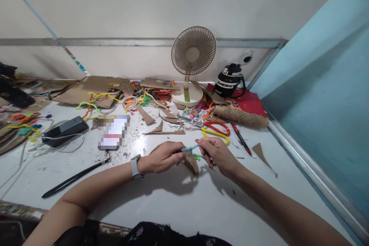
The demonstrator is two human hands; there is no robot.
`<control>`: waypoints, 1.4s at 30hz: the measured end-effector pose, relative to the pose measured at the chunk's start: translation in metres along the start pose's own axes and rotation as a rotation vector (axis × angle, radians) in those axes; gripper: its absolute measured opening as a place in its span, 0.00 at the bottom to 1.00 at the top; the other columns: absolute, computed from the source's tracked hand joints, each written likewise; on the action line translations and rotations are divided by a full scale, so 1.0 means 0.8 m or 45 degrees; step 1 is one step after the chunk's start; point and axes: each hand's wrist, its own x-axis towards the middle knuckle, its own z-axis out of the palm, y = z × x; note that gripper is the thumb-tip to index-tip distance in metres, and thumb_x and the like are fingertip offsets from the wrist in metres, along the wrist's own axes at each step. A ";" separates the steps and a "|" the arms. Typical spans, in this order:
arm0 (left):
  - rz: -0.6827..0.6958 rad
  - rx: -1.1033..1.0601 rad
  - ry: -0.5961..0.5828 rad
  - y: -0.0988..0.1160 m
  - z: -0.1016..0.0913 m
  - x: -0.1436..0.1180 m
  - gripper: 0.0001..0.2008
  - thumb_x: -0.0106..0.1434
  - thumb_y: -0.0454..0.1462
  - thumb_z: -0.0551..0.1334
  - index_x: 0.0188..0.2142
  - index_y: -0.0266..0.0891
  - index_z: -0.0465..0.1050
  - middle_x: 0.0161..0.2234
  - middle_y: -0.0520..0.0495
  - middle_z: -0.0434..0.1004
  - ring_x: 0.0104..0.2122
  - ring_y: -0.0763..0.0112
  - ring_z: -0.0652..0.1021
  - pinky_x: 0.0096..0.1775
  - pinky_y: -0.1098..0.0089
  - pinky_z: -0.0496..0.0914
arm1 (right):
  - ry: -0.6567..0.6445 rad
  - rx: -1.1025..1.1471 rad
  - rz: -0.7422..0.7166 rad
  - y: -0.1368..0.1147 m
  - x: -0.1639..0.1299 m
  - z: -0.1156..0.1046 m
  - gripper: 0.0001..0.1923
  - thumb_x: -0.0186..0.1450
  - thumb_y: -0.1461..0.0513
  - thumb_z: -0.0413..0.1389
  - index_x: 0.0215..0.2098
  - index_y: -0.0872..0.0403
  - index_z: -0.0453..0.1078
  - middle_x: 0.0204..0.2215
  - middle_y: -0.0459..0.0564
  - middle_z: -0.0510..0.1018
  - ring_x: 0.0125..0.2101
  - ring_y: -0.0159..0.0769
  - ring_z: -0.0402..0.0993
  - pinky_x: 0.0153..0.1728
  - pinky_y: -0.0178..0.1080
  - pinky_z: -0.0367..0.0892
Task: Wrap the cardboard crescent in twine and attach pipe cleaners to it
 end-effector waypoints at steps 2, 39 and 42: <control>0.002 0.012 -0.012 -0.001 0.001 0.000 0.20 0.71 0.46 0.45 0.31 0.37 0.65 0.27 0.49 0.69 0.28 0.72 0.69 0.35 0.73 0.63 | -0.014 -0.019 -0.001 0.001 -0.001 0.001 0.22 0.59 0.47 0.54 0.16 0.53 0.59 0.06 0.37 0.59 0.07 0.22 0.51 0.09 0.28 0.48; -0.250 -0.242 0.330 -0.015 0.018 0.010 0.22 0.70 0.51 0.46 0.28 0.38 0.60 0.26 0.53 0.61 0.27 0.74 0.63 0.32 0.72 0.61 | -0.144 -0.472 -0.344 0.004 -0.012 0.014 0.14 0.67 0.53 0.48 0.29 0.53 0.64 0.24 0.43 0.66 0.27 0.32 0.60 0.30 0.35 0.59; -0.226 -0.090 0.506 -0.019 0.017 0.012 0.21 0.70 0.51 0.47 0.28 0.39 0.58 0.27 0.53 0.59 0.28 0.74 0.62 0.33 0.71 0.60 | -0.104 -0.489 -0.349 0.007 -0.012 0.016 0.14 0.67 0.53 0.48 0.29 0.53 0.65 0.24 0.43 0.66 0.26 0.31 0.59 0.29 0.34 0.58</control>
